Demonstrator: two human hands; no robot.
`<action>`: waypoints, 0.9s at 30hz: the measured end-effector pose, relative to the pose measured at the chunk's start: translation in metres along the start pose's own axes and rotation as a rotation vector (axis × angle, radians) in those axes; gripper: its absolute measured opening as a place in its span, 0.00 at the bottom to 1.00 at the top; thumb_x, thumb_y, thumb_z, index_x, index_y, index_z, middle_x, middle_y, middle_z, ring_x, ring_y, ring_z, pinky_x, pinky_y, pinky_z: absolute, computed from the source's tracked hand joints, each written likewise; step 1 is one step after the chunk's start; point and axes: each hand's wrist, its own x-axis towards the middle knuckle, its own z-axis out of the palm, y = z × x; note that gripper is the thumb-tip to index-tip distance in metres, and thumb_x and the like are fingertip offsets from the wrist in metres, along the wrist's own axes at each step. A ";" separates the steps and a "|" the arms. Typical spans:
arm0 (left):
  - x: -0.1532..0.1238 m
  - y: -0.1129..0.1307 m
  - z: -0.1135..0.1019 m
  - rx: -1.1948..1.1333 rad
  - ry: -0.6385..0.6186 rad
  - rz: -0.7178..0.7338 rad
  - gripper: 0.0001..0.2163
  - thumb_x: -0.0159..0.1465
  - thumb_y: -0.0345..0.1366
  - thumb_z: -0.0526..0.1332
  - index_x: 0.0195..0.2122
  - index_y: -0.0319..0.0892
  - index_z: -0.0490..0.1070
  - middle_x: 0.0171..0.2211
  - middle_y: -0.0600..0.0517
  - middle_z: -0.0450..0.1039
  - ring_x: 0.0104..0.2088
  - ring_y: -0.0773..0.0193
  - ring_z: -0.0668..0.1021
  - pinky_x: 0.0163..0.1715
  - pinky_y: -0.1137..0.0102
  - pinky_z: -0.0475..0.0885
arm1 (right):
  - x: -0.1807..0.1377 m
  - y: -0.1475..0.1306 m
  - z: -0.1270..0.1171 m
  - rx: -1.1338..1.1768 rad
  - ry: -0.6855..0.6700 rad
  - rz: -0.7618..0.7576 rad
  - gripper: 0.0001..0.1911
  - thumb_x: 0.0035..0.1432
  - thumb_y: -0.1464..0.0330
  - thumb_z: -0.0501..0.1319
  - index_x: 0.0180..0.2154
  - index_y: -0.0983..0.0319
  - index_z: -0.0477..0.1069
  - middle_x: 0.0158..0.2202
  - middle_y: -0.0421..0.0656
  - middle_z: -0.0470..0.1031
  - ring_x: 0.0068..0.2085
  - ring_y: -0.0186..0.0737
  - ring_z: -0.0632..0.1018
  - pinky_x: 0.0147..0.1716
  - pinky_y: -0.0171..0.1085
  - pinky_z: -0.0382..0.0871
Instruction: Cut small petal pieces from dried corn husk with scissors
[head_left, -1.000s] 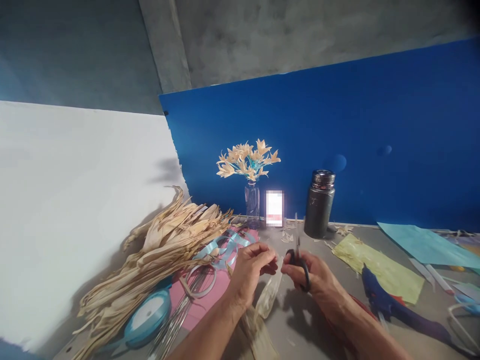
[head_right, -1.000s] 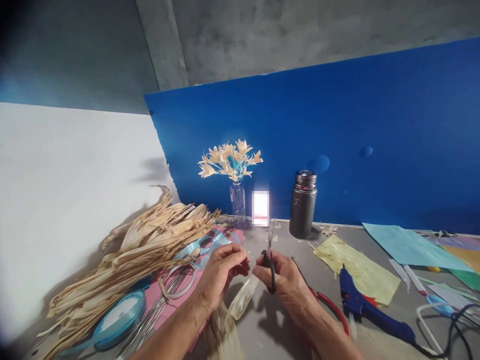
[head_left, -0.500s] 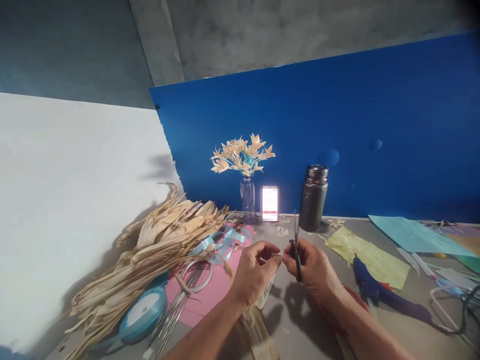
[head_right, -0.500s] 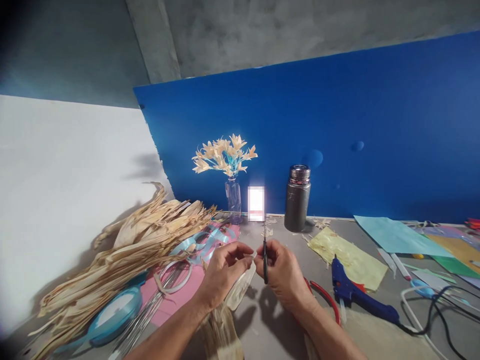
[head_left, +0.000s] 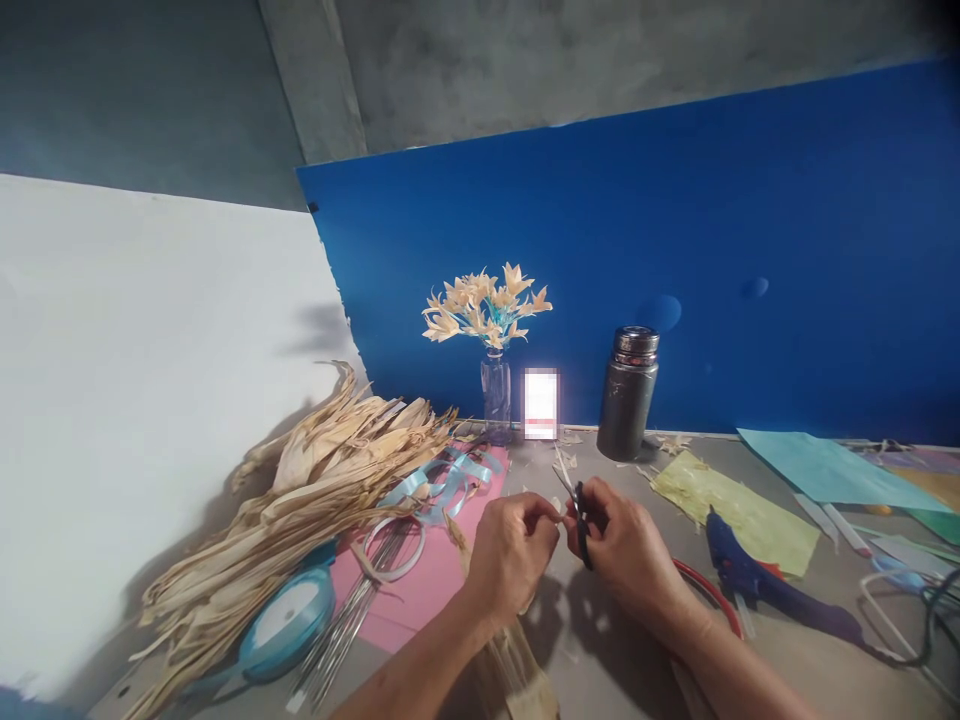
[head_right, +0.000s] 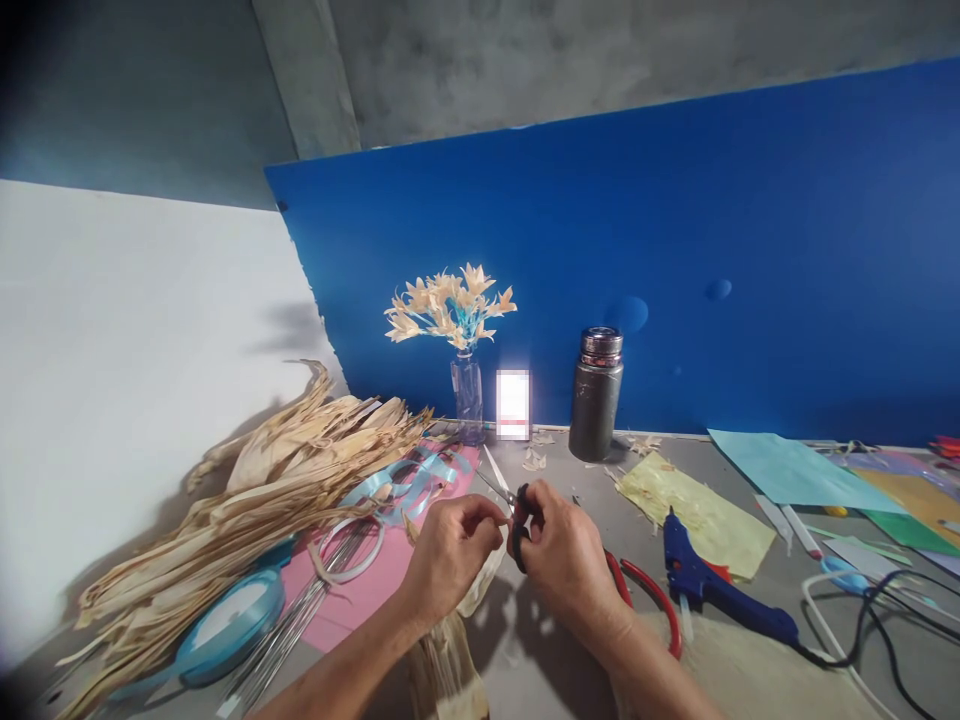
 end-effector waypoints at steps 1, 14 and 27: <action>0.000 0.000 -0.001 0.001 -0.003 0.008 0.11 0.58 0.29 0.55 0.31 0.42 0.79 0.26 0.51 0.78 0.27 0.62 0.76 0.29 0.70 0.66 | 0.001 0.001 -0.001 -0.002 0.002 0.001 0.03 0.51 0.71 0.57 0.28 0.58 0.63 0.25 0.37 0.71 0.26 0.37 0.67 0.28 0.35 0.55; -0.001 -0.009 0.000 0.294 -0.009 0.166 0.11 0.65 0.35 0.56 0.27 0.42 0.72 0.26 0.52 0.75 0.28 0.63 0.75 0.29 0.70 0.60 | 0.001 0.001 -0.003 0.114 -0.093 -0.040 0.03 0.50 0.68 0.57 0.30 0.58 0.63 0.30 0.39 0.77 0.33 0.41 0.77 0.34 0.35 0.63; 0.000 -0.007 0.004 0.349 0.265 0.204 0.10 0.62 0.30 0.56 0.22 0.42 0.65 0.20 0.55 0.69 0.23 0.67 0.69 0.27 0.71 0.59 | 0.021 0.026 -0.013 0.233 0.124 0.127 0.04 0.48 0.66 0.60 0.29 0.58 0.68 0.31 0.42 0.79 0.33 0.43 0.79 0.33 0.38 0.70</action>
